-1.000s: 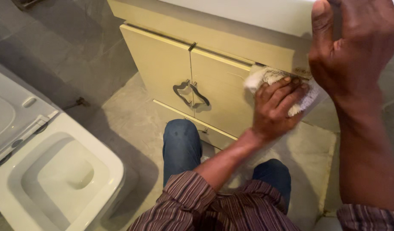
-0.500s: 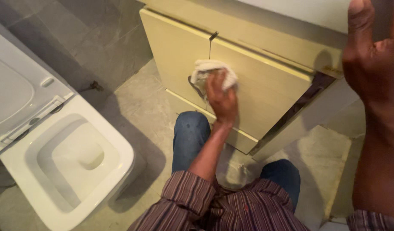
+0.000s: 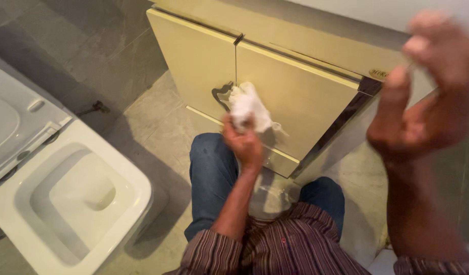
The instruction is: The person wipes the exterior and interior of a bathroom cabinet and the edges of the sink with a cloth, then rinses the cloth in the sink.
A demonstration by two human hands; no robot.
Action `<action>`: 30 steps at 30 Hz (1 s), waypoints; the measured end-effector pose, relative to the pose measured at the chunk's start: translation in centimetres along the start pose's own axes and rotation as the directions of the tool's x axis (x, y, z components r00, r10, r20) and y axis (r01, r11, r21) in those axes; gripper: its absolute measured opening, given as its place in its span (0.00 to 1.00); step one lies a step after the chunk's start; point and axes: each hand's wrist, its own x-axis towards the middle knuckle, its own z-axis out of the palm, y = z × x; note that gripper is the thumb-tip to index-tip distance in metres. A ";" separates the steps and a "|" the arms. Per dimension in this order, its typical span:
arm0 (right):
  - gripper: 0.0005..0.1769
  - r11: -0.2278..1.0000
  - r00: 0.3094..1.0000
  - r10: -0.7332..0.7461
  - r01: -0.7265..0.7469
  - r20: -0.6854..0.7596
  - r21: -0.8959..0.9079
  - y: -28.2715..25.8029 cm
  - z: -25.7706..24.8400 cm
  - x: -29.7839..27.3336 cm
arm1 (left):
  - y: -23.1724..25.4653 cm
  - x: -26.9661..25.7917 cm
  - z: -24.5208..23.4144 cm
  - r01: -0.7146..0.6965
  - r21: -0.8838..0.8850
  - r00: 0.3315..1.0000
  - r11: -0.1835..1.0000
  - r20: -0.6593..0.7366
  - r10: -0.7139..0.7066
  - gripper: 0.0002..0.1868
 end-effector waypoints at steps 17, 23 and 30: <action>0.04 0.813 0.814 0.573 -0.579 0.093 0.057 -3.6 0.0 -10.2 | -12.2 -8.8 3.8 -0.624 0.293 0.727 0.725 0.559 0.399 0.32; 0.09 0.644 0.629 0.755 -0.764 0.188 -0.032 -5.6 -0.9 -14.7 | -17.2 -8.8 1.0 -0.183 0.461 0.978 0.868 0.178 0.112 0.32; 0.10 0.544 0.534 0.816 -0.839 0.219 0.020 -6.7 -1.4 -16.6 | -15.0 -4.4 2.9 0.167 0.207 0.966 0.964 -0.230 -0.118 0.45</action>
